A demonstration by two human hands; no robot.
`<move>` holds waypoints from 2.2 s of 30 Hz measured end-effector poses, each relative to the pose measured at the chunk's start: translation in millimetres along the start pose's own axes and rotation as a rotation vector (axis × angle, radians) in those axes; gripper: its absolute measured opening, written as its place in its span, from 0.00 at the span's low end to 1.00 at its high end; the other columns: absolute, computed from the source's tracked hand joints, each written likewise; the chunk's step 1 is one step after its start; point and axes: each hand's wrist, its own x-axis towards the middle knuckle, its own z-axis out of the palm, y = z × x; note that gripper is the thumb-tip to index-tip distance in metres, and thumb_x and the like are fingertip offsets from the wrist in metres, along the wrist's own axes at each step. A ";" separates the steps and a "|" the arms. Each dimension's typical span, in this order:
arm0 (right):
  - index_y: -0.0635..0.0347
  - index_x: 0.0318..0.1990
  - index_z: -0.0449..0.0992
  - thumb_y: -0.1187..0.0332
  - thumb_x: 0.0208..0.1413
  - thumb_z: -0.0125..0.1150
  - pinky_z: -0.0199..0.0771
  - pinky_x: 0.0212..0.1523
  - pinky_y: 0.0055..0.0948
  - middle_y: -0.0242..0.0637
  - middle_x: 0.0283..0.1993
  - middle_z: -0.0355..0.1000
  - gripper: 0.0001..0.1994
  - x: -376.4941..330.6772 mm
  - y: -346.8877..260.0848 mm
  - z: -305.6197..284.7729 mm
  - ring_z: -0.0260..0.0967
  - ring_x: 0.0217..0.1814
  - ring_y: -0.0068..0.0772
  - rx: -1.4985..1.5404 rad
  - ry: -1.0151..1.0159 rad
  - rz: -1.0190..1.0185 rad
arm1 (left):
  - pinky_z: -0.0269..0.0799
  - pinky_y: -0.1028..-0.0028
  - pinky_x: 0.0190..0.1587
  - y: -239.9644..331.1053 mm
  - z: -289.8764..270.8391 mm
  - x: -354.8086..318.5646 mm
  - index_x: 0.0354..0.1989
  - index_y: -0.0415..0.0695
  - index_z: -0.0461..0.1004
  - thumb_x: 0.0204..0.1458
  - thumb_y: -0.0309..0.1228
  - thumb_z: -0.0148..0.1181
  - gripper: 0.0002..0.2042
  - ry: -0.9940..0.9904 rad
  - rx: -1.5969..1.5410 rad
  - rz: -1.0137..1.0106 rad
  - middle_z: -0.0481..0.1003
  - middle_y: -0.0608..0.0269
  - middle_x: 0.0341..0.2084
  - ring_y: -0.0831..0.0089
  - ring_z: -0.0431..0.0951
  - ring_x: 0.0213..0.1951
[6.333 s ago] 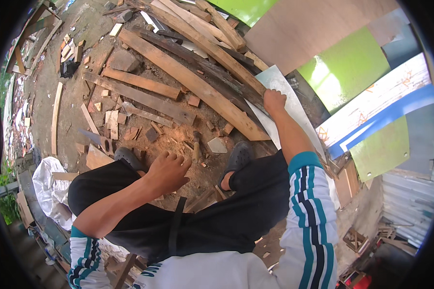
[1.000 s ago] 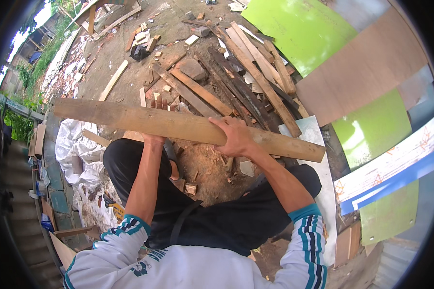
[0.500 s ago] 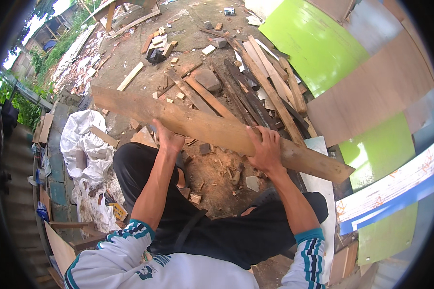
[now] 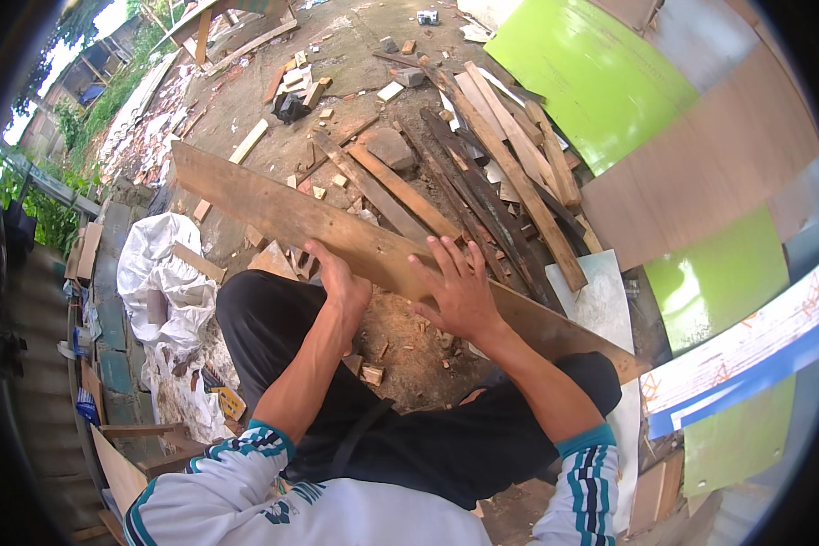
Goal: The person sits on the ground and repeatedly strikes a wooden plank with a hammer to break it into smaller pieces. They reposition the wood and continue breaking it until it is reduced to small fragments.
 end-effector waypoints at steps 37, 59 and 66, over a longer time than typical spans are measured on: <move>0.41 0.75 0.48 0.46 0.40 0.75 0.55 0.65 0.57 0.51 0.73 0.48 0.54 -69.5 34.2 -10.6 0.48 0.74 0.56 -0.081 -0.208 0.317 | 0.59 0.50 0.67 4.1 31.1 34.7 0.67 0.49 0.60 0.58 0.69 0.23 0.42 -0.185 0.187 -0.090 0.68 0.58 0.62 0.53 0.67 0.62; 0.45 0.69 0.60 0.60 0.36 0.71 0.55 0.61 0.48 0.47 0.63 0.61 0.46 -158.1 116.9 49.2 0.57 0.66 0.49 -0.017 -0.229 0.867 | 0.71 0.61 0.55 -10.2 61.2 29.8 0.63 0.37 0.64 0.63 0.51 0.50 0.31 -1.231 2.087 0.288 0.75 0.43 0.51 0.53 0.77 0.53; 0.47 0.69 0.59 0.59 0.39 0.72 0.53 0.61 0.53 0.46 0.65 0.59 0.45 -206.5 121.8 71.3 0.55 0.67 0.48 -0.086 -0.391 0.958 | 0.75 0.56 0.46 -6.5 41.6 39.3 0.63 0.39 0.64 0.60 0.51 0.52 0.31 -1.383 2.474 0.475 0.79 0.42 0.40 0.49 0.79 0.44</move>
